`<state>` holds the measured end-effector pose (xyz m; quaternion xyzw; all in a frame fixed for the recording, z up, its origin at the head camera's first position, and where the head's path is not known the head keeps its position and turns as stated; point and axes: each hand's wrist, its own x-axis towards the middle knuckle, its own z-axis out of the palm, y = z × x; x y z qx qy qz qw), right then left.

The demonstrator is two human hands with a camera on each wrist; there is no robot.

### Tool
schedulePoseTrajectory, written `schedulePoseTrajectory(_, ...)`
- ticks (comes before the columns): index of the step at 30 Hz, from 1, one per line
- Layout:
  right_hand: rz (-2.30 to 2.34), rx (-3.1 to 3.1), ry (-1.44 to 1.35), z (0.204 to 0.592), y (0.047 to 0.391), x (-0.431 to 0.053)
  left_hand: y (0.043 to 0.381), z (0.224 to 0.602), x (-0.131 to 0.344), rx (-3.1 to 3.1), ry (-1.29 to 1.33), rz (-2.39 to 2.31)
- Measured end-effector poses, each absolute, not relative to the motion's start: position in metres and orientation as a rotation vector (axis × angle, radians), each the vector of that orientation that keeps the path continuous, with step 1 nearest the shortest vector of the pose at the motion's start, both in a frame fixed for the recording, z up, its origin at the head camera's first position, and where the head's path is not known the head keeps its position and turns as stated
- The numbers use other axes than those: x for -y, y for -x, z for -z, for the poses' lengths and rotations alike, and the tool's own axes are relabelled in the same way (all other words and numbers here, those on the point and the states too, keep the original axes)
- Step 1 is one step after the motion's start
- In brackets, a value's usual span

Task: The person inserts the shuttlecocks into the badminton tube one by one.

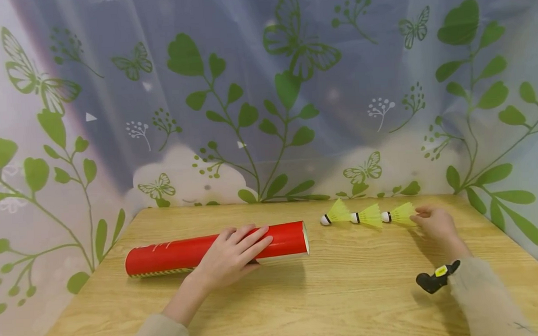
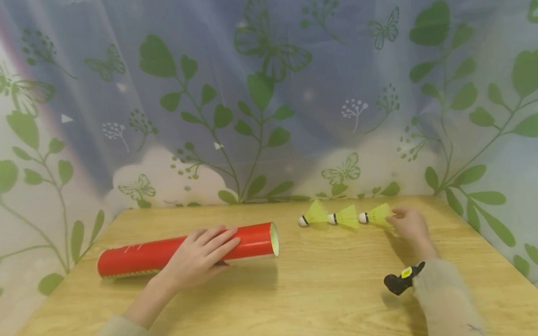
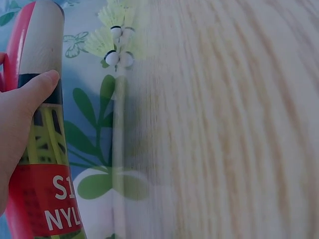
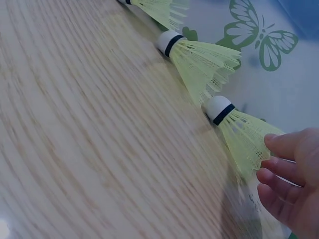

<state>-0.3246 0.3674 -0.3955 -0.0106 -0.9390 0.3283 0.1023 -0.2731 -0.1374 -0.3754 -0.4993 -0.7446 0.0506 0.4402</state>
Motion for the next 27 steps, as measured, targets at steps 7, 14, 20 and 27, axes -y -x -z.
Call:
schedulePoseTrajectory(7,-0.937,2.764,-0.011,0.395,0.323,-0.361,0.273,0.376,0.137,1.832,1.241,-0.12)
schedulePoseTrajectory(14,-0.964,2.719,0.015,0.394,0.319,-0.358,0.273,0.376,0.138,1.851,1.245,-0.126)
schedulePoseTrajectory(20,-1.002,2.686,0.033,0.387,0.312,-0.361,0.274,0.376,0.138,1.846,1.245,-0.119)
schedulePoseTrajectory(27,-0.971,2.668,0.002,0.377,0.304,-0.361,0.274,0.375,0.137,1.841,1.24,-0.115)
